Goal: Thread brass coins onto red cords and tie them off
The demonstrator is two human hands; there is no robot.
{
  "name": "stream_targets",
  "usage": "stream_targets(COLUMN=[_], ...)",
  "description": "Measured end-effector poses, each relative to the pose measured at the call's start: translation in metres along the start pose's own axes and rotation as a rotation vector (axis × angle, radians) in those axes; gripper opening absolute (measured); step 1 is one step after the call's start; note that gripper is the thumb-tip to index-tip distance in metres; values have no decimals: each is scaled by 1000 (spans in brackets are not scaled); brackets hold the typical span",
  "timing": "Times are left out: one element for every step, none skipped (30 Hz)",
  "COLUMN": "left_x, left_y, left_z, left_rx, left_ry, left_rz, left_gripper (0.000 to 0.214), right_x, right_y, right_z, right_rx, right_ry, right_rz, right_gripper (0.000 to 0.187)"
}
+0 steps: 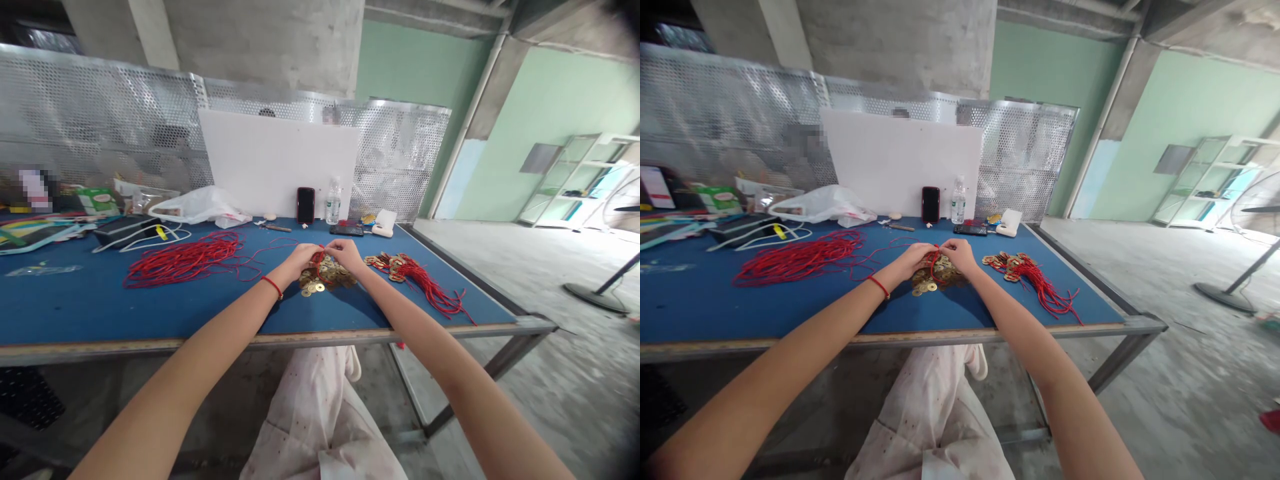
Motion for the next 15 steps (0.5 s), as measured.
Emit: stream_targets(left_x=[-3,-6,-9,-12,-15,-17,-19,-20,-21,-22,-22,-22,-22,-23,-23], left_y=[-1,-1,-2,-2,-1,-1,0,0,1,1,2,2,3,3,4], left_z=[1,2,3,4,6,6,7,7,7,6,6,5,4,3,3], left_rx=[5,8,11,10,6,4,0,-3,-7,-8,-10,-11,-10,-9,-13], left_ry=[-16,-34,-53,-69,-82,-94,-106,-116,-126,-137,-148,-159,-172,-183,-190], left_rz=[-14,-35,-62,-93,-125,-153,-177,-196,-212,-226,-240,-257,-275,-292,-306], left_gripper=[9,8,7,7,7,7,8,8,7,6,6,5,6,6,7], right_x=[0,-1,-2,-2,-3,-4,-4,-5,-5,-5,-5,-4,-4,-3,-2], right_y=[0,0,0,0,0,-1,-1,-1,-1,-1,-1,-2,-2,-3,-3], right_z=[0,0,0,0,0,0,0,0,0,0,0,0,0,0,0], right_rx=[-4,-4,-3,0,5,10,13,16,17,18,19,21,24,26,28], right_ry=[0,-5,-14,-24,-34,-44,-51,-56,-59,-60,-59,-56,-50,-44,-37], right_rz=[8,13,15,13,7,-1,-10,-17,-23,-25,-24,-21,-15,-9,-2], right_gripper=[16,16,15,15,15,15,15,15,15,15,15,15,15,14,14])
Point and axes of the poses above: each hand's wrist, its own z-axis towards the middle knuckle, its own y-axis out of the palm, x = y × z, the point moved 10 cm from there along z, towards the middle knuckle, and after that the axes turned 10 degrees about y, right-handed, at the moved point
